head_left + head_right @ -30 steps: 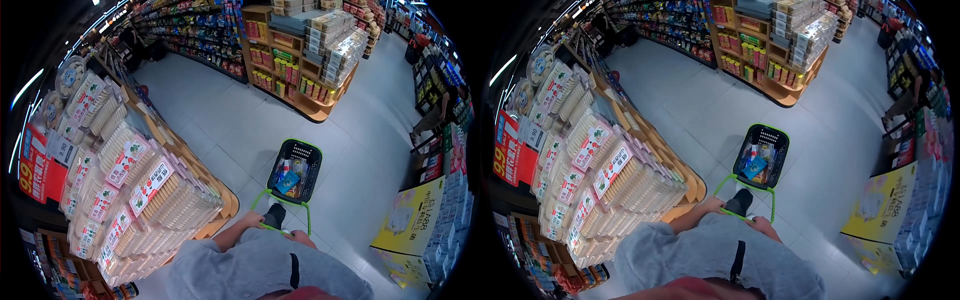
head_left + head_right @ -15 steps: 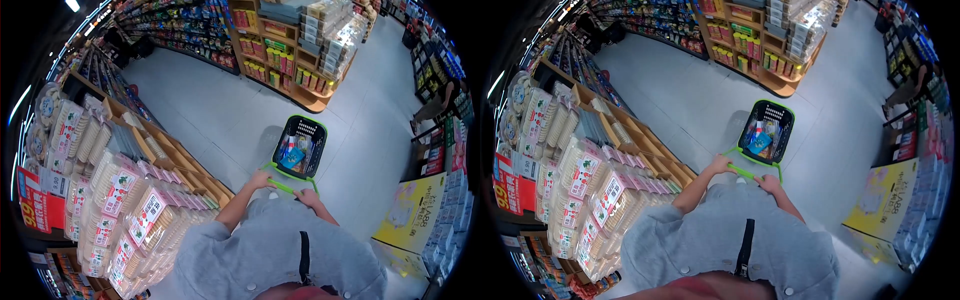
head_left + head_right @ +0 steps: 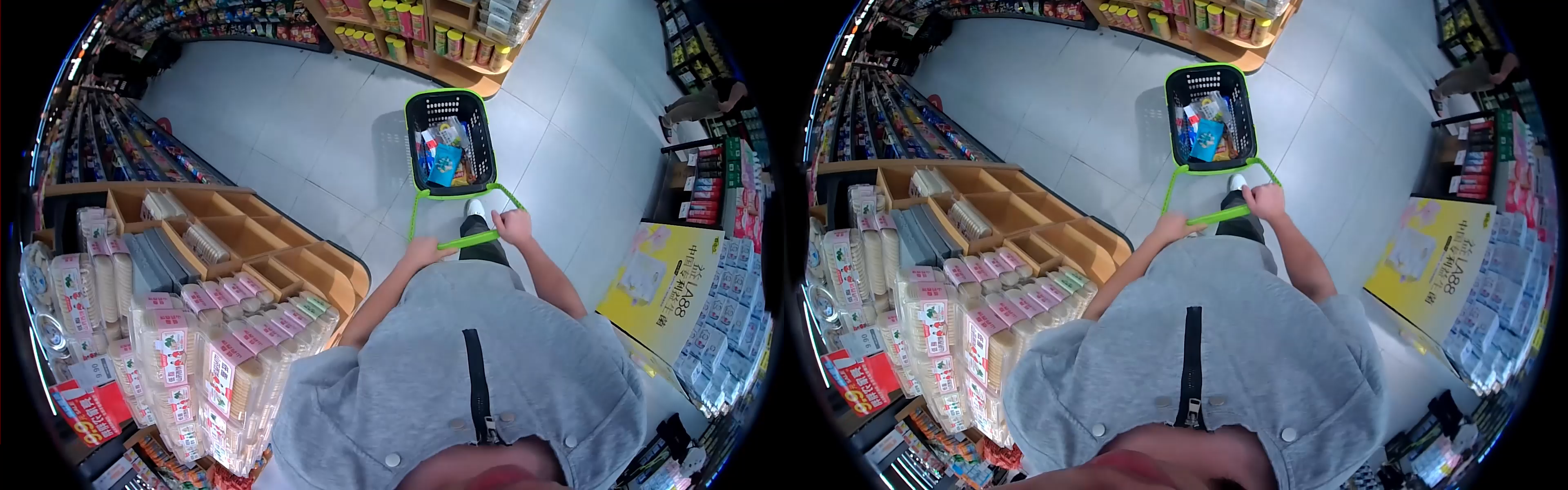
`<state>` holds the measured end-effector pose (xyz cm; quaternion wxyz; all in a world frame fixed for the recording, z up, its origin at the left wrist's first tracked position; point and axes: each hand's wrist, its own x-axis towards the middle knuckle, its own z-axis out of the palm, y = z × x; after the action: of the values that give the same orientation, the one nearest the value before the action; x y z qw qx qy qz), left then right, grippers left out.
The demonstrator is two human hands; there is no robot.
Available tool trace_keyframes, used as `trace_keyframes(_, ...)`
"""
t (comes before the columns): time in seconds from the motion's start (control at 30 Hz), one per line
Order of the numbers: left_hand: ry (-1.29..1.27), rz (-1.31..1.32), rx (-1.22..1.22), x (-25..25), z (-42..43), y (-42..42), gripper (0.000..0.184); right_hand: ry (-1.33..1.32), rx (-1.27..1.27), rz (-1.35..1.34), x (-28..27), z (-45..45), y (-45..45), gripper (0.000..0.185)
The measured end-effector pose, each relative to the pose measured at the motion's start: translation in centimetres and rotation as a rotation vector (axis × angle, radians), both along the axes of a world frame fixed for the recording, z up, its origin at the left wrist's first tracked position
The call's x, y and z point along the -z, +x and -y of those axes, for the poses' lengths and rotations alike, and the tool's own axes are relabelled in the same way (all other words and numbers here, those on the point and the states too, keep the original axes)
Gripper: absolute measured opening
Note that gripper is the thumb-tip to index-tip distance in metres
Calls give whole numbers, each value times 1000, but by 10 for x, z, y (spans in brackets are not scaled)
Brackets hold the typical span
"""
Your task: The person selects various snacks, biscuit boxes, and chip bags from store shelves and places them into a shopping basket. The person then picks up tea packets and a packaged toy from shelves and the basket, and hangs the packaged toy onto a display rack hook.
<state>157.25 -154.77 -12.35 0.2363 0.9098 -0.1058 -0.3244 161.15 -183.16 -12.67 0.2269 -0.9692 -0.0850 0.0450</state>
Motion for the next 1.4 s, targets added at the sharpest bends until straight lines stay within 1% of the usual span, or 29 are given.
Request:
trace_keyframes(0.1, 1, 26, -96, -4, 21, 29, 79, 30, -130, 66, -9, 13, 69, 48)
trace_keyframes(0.2, -32, -52, -196, -7, 33, 57, 80, 69, -262, 115, -6, 17, 122, 46)
trace_keyframes(0.23, -5, -59, -209, -3, 36, 65, 80, 87, -301, 132, -5, 16, 138, 46)
trace_keyframes(0.3, 44, -79, -238, 4, 42, 78, 79, 102, -362, 122, -4, 15, 167, 45)
trace_keyframes(0.4, 42, -2, -313, -1, 51, 105, 78, 105, -440, 103, 3, 14, 209, 45)
trace_keyframes(0.5, 0, -65, -394, 1, 49, 127, 78, 48, -490, 71, 19, 7, 241, 45)
trace_keyframes(0.57, 48, -16, -417, -4, 40, 146, 79, 55, -547, 91, 20, -8, 271, 46)
trace_keyframes(0.63, 68, -39, -443, -2, 31, 171, 81, 112, -600, 146, 18, -27, 307, 43)
trace_keyframes(0.7, 35, -82, -481, 3, 18, 202, 81, 147, -657, 177, 15, -48, 351, 40)
trace_keyframes(0.73, 17, -60, -500, -6, 11, 218, 82, 157, -685, 207, 5, -61, 373, 38)
trace_keyframes(0.8, 8, -7, -533, -9, -14, 257, 82, 174, -717, 264, 10, -93, 417, 34)
trace_keyframes(0.87, -3, -2, -568, -13, -43, 291, 83, 94, -654, 192, -1, -128, 450, 19)
trace_keyframes(0.9, -6, 3, -590, -6, -62, 309, 83, 66, -604, 183, -4, -144, 466, 16)
trace_keyframes(0.93, -16, 1, -611, 6, -79, 322, 83, 56, -474, 222, -6, -161, 474, 20)
trace_keyframes(0.97, -36, -7, -629, 1, -89, 333, 83, 37, -342, 256, -9, -178, 476, 27)
trace_keyframes(1.0, 8, -37, -628, -2, -107, 347, 82, 37, -203, 300, -2, -199, 483, 36)
trace_keyframes(1.03, 10, -23, -630, 0, -128, 360, 82, 12, -65, 165, 10, -216, 494, 54)
trace_keyframes(1.1, 16, 9, -619, 18, -160, 382, 83, 325, 247, 44, 57, -250, 516, 58)
trace_keyframes(1.17, 62, -110, -565, 5, -186, 401, 79, 272, 293, -83, 62, -275, 534, 64)
trace_keyframes(1.2, -43, 37, -632, 0, -192, 401, 80, 295, 281, -57, 58, -285, 540, 56)
trace_keyframes(1.23, -93, 79, -667, -26, -202, 407, 80, 270, 250, -92, 55, -295, 553, 54)
trace_keyframes(1.3, -67, 50, -699, -6, -216, 427, 81, 224, 180, -165, 57, -309, 582, 48)
trace_keyframes(1.33, -65, -139, -669, -12, -225, 445, 81, 261, 159, -25, 72, -316, 599, 28)
trace_keyframes(1.4, -53, -105, -718, -25, -240, 476, 75, 250, 46, 55, 75, -343, 651, 18)
